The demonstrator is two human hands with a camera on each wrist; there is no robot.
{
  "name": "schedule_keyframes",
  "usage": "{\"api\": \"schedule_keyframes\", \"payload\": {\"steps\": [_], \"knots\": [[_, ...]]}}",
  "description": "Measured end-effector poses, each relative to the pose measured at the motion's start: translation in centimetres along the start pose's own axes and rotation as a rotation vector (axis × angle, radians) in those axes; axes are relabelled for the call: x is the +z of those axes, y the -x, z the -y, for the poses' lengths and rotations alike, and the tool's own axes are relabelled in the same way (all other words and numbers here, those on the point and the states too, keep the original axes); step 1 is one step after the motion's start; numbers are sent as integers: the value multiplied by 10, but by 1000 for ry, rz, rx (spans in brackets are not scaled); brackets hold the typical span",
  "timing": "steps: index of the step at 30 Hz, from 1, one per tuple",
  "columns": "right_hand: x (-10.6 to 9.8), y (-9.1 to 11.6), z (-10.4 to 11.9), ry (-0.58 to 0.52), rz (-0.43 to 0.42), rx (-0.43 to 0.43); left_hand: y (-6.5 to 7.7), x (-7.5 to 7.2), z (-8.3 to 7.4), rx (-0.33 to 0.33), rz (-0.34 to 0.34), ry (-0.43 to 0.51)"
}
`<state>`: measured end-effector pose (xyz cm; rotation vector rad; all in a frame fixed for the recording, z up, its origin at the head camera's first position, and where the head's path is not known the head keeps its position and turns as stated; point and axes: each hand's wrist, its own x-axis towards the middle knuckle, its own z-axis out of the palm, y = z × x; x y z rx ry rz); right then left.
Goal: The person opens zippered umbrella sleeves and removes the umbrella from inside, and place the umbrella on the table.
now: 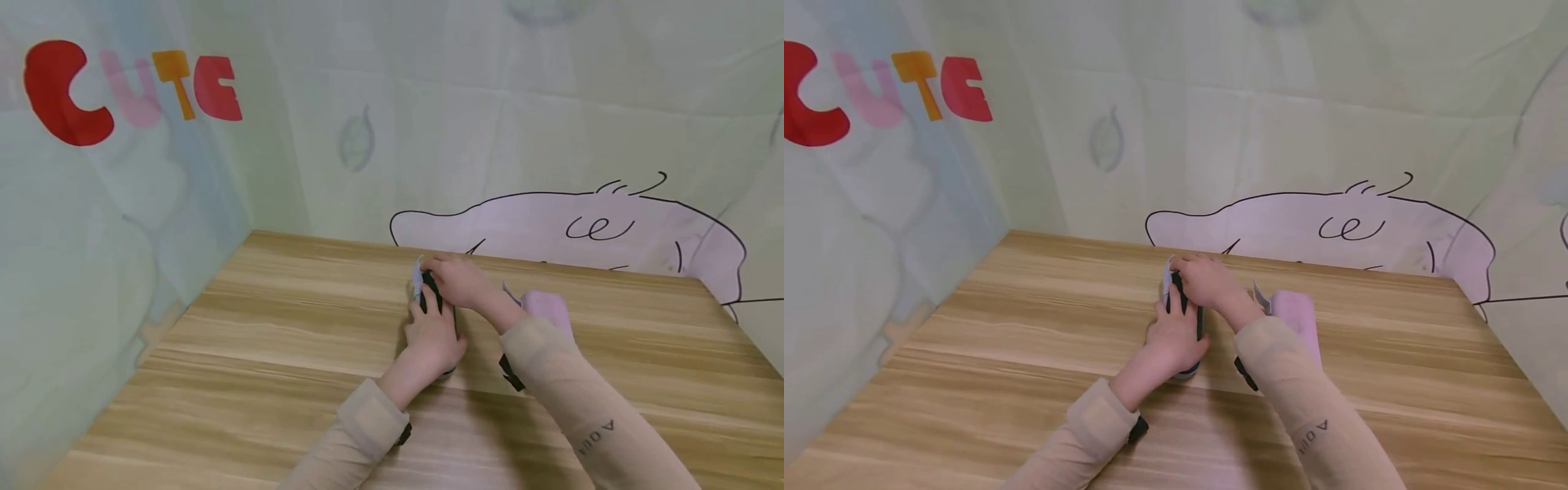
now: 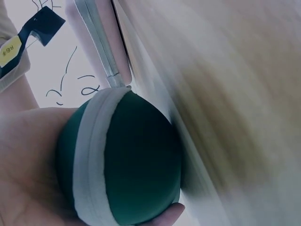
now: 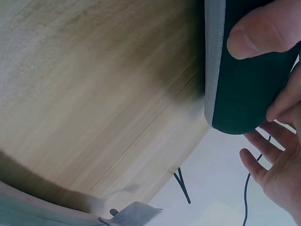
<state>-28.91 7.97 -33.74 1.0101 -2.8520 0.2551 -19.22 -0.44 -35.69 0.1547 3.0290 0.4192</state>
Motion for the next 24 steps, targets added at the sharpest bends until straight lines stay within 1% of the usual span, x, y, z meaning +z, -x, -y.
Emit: {"api": "schedule_keyframes", "payload": {"steps": [5,11,15,20,24], "knots": [[-2,-4,4,11,30,29,0,0,0,-4,4,-19],[-3,-8,12,67,44,19,-1,1,4,-13,-17,-25],[-2,-11,14,93,56,31,0,1,4,-12,-23,-23],[-3,-15,14,84,92,61,0,0,3,-5,-13,-21],[-5,-17,14,90,121,79,-1,0,2,4,2,-2]]}}
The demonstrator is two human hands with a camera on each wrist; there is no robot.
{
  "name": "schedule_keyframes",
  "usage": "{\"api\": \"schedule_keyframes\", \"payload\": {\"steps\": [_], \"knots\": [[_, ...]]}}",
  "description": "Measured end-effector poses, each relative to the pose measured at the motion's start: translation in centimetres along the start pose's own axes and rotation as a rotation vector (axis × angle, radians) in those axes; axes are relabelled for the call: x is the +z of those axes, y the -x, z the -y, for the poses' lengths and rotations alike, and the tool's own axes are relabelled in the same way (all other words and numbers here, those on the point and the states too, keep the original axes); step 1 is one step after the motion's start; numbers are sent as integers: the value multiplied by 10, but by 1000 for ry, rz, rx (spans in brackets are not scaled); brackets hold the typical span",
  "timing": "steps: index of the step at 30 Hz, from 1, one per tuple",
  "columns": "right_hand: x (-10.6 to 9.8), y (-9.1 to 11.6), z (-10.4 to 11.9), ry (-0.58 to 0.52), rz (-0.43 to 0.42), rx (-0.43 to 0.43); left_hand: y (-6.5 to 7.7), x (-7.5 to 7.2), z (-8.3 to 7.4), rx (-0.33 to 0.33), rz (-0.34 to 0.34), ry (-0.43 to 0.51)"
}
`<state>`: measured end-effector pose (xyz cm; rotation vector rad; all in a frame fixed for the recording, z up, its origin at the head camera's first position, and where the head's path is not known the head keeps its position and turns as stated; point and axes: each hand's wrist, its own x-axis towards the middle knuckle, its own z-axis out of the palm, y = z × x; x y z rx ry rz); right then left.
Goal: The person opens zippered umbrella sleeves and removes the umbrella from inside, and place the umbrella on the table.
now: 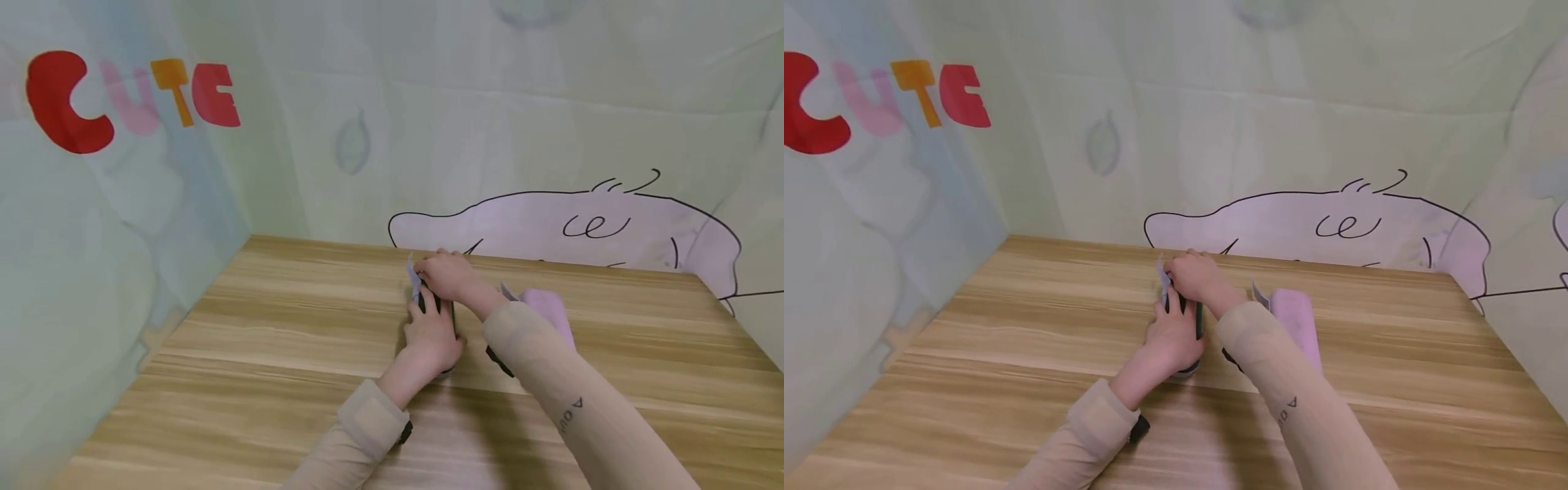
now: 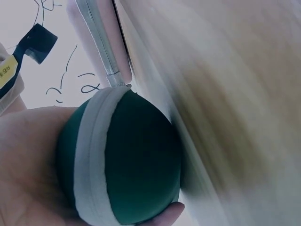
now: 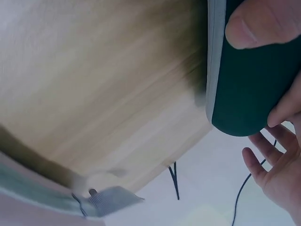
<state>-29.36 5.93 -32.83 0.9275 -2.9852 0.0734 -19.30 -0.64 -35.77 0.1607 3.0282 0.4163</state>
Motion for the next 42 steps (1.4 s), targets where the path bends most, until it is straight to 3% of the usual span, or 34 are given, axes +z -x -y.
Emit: {"api": "schedule_keyframes", "payload": {"steps": [10,17,23,35,42], "knots": [[-6,-5,2,89,5,-66,1,1,-2,-11,-4,-14],[-4,-7,-5,122,-17,-188,2,8,-8,-13,-9,-75],[2,-8,-15,98,-19,-263,3,14,-14,-25,-7,-69],[7,-6,-24,109,-97,-277,1,13,-18,-44,-1,-58],[6,-5,-22,141,-96,-285,1,13,-19,-50,-4,-78]]}}
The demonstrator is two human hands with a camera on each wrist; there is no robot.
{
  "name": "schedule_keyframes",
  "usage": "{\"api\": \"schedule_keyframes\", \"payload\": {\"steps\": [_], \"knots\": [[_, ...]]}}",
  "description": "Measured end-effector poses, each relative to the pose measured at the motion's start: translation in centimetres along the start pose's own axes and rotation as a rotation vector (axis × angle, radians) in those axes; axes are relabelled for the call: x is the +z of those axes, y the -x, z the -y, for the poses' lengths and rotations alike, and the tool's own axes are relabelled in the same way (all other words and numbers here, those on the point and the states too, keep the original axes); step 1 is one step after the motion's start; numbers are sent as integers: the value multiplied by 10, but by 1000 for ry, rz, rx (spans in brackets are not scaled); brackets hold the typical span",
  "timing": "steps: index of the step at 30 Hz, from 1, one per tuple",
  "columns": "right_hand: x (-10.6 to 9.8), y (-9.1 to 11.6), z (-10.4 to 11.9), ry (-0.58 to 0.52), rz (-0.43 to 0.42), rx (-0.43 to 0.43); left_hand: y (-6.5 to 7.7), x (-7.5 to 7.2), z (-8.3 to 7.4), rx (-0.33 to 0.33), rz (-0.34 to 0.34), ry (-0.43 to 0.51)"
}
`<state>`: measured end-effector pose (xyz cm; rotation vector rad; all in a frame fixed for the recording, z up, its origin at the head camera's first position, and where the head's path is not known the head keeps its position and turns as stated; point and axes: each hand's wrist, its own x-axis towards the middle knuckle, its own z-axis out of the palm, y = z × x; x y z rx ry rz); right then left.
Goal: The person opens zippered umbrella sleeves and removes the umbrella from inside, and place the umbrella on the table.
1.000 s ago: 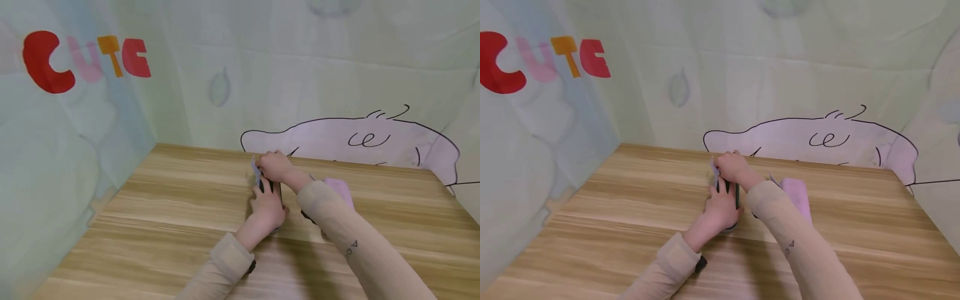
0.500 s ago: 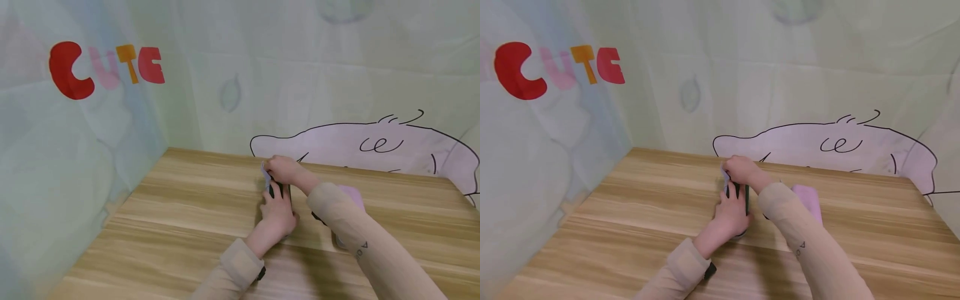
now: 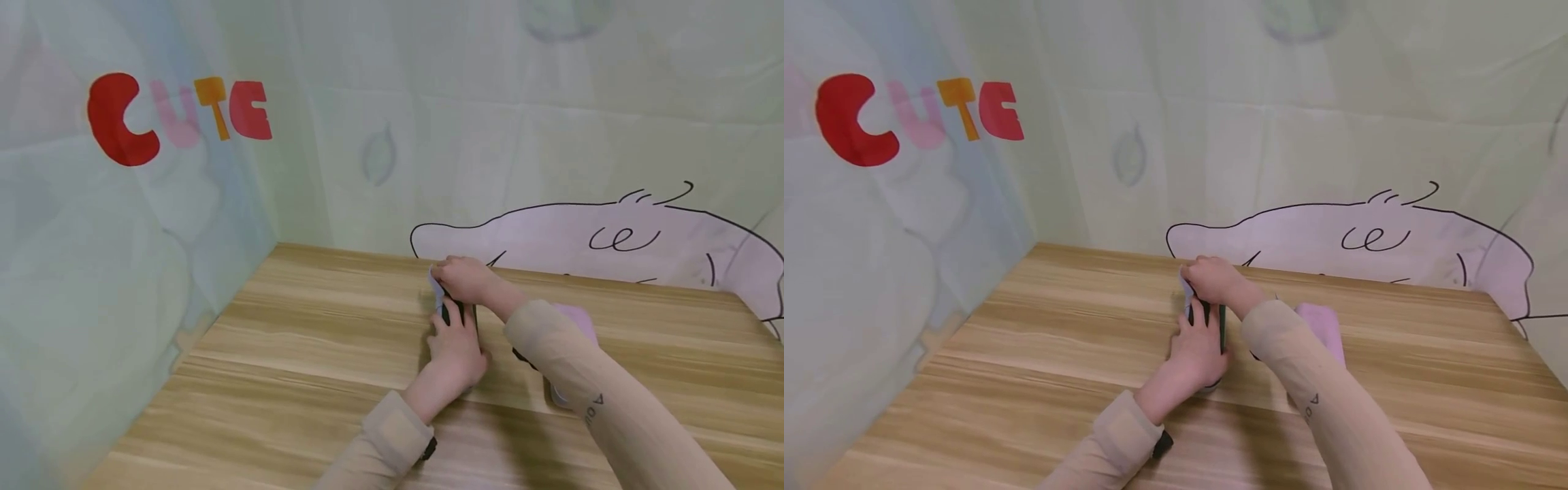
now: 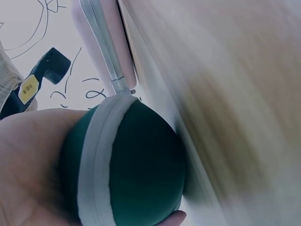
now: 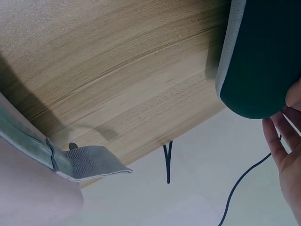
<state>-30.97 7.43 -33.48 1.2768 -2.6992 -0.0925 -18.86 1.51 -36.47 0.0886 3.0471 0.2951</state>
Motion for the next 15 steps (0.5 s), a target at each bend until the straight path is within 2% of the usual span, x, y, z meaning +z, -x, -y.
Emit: {"api": "schedule_keyframes", "payload": {"steps": [8,15], "knots": [[-1,1,1,27,6,6,1,0,-1,3,-8,-20],[1,0,0,3,30,35,1,-1,-2,1,9,-25]]}}
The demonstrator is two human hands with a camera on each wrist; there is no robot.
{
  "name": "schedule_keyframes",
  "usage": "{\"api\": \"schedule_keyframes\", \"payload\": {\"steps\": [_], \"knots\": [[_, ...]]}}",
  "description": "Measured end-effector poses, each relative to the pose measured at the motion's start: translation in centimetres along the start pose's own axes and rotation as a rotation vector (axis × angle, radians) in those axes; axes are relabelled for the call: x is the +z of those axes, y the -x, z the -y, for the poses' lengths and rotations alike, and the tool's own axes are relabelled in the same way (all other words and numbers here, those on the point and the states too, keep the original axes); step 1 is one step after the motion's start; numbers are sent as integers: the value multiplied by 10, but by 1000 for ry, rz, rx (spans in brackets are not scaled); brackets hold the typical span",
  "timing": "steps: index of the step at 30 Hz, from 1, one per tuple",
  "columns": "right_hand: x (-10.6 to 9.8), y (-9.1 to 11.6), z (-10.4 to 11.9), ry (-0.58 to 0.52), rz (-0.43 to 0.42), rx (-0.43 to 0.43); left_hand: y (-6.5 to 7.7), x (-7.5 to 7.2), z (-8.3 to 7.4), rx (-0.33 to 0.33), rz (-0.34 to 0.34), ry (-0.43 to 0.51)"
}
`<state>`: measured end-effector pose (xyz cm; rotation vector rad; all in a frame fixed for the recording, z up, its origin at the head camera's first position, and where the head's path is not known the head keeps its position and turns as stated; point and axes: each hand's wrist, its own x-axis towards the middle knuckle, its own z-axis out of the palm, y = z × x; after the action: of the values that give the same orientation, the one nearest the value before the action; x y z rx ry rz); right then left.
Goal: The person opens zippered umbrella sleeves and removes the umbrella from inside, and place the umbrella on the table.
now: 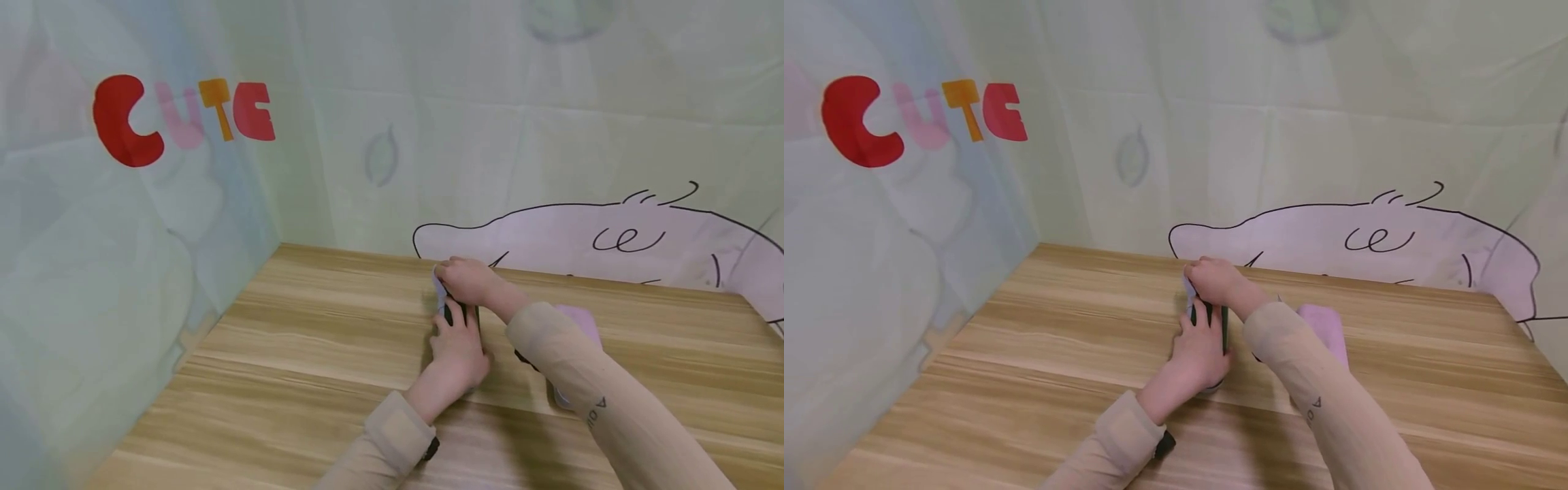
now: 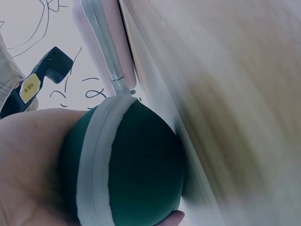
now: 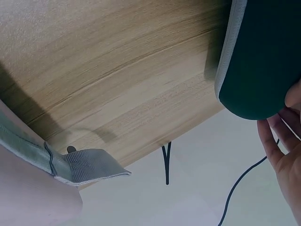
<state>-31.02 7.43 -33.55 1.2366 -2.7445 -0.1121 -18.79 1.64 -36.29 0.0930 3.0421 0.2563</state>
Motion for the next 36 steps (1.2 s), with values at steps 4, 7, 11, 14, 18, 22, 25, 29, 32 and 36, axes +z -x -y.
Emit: {"api": "schedule_keyframes", "payload": {"steps": [4,7,11,14,18,22,25,29,32,36], "knots": [[1,-1,-1,-20,15,26,0,-1,0,-5,9,-14],[2,0,-2,-31,25,40,0,-1,-1,-5,6,-27],[2,0,-4,-38,22,47,-1,0,-2,-2,0,-49],[3,0,-4,-46,19,46,-1,0,-3,-2,0,-59],[5,-1,-5,-51,23,42,0,0,-2,-7,0,-66],[6,-2,-5,-52,34,47,0,1,-1,-14,-5,-66],[7,-2,-5,-61,51,62,0,1,-1,-17,-11,-67],[8,-3,-6,-63,67,70,1,1,-2,-21,-16,-69],[8,-3,-6,-64,71,72,1,2,-2,-23,-20,-74],[6,-4,-5,-73,76,83,0,1,-1,-21,-20,-85]]}}
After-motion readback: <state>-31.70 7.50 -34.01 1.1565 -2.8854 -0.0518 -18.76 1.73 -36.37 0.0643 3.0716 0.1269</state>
